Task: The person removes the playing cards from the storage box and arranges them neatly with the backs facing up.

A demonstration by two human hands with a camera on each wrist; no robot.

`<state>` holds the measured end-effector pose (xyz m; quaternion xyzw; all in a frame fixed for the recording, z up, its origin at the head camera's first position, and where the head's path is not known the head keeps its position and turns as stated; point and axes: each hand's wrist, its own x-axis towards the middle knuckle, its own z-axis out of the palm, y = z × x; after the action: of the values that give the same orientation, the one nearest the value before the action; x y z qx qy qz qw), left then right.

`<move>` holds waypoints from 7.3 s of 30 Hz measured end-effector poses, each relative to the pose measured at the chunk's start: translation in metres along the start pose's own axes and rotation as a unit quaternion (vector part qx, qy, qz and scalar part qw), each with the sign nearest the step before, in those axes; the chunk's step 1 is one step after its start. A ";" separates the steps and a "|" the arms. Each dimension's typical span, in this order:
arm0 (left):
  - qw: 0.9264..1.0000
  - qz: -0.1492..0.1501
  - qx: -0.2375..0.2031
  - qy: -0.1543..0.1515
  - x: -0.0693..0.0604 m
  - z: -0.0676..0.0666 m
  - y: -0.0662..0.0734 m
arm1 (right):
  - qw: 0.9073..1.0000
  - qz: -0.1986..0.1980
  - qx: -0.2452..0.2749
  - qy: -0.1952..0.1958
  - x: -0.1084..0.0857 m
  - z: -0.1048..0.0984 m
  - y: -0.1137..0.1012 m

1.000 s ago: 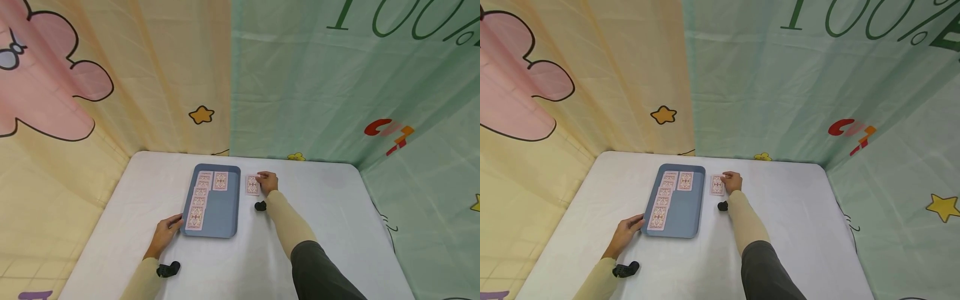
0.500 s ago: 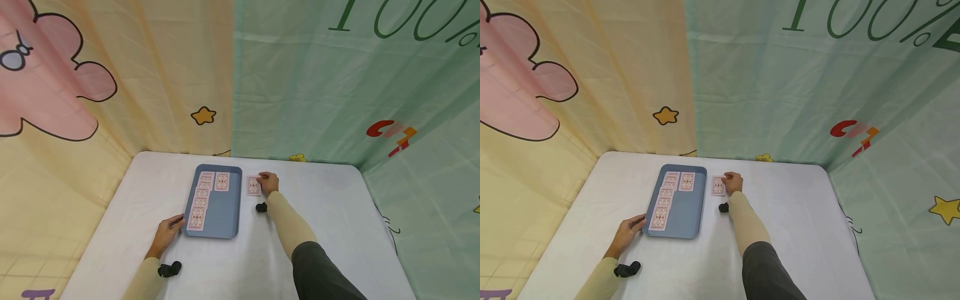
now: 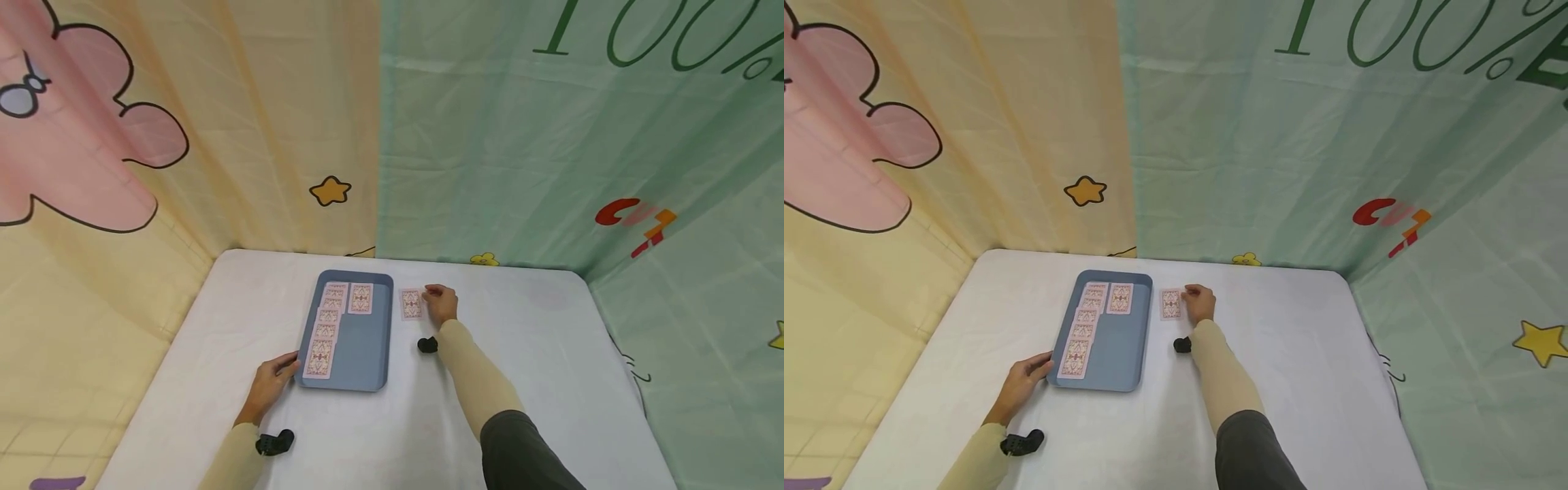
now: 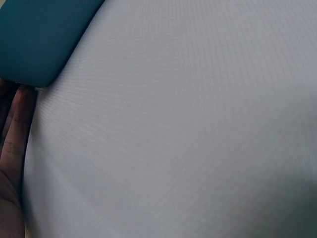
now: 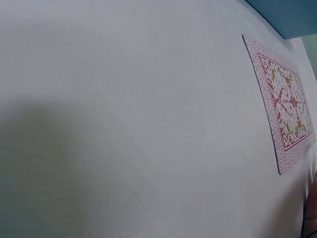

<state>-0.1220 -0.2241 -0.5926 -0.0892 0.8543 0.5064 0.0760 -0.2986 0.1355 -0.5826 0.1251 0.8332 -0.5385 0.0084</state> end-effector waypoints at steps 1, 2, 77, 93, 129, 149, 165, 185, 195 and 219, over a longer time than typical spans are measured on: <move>1.000 0.001 -0.001 0.000 0.000 0.000 -0.001 | 1.000 0.000 0.003 0.001 -0.002 -0.001 0.000; 1.000 0.002 -0.001 -0.001 0.000 0.000 -0.001 | 1.000 0.001 0.005 0.001 -0.004 -0.001 0.000; 1.000 0.008 -0.014 -0.012 -0.001 -0.002 -0.001 | 0.972 -0.132 0.039 -0.189 -0.116 0.106 -0.068; 1.000 0.015 -0.016 -0.012 0.001 -0.001 -0.003 | 0.970 -0.086 0.026 -0.224 -0.117 0.125 -0.065; 1.000 0.006 -0.018 -0.013 -0.001 -0.001 -0.003 | 0.962 -0.095 -0.060 -0.249 -0.128 0.134 -0.067; 1.000 0.017 -0.015 -0.009 0.001 -0.002 -0.004 | 0.965 -0.086 -0.058 -0.239 -0.129 0.134 -0.065; 1.000 0.017 -0.018 -0.011 0.000 -0.001 -0.003 | 0.968 -0.071 -0.051 -0.236 -0.133 0.134 -0.065; 1.000 0.018 -0.010 -0.010 0.001 -0.001 -0.001 | 0.963 -0.065 -0.020 -0.262 -0.131 0.127 -0.062; 1.000 0.013 -0.009 -0.014 -0.001 -0.002 -0.002 | 0.967 -0.056 0.014 -0.248 -0.124 0.113 -0.062; 1.000 0.010 -0.009 -0.016 -0.002 -0.002 -0.001 | 0.981 -0.063 0.048 -0.175 -0.085 0.065 -0.057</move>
<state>-0.1202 -0.2263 -0.5919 -0.0732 0.8494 0.5158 0.0841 -0.2370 0.0379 -0.5460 -0.0232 0.7985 -0.5907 0.1138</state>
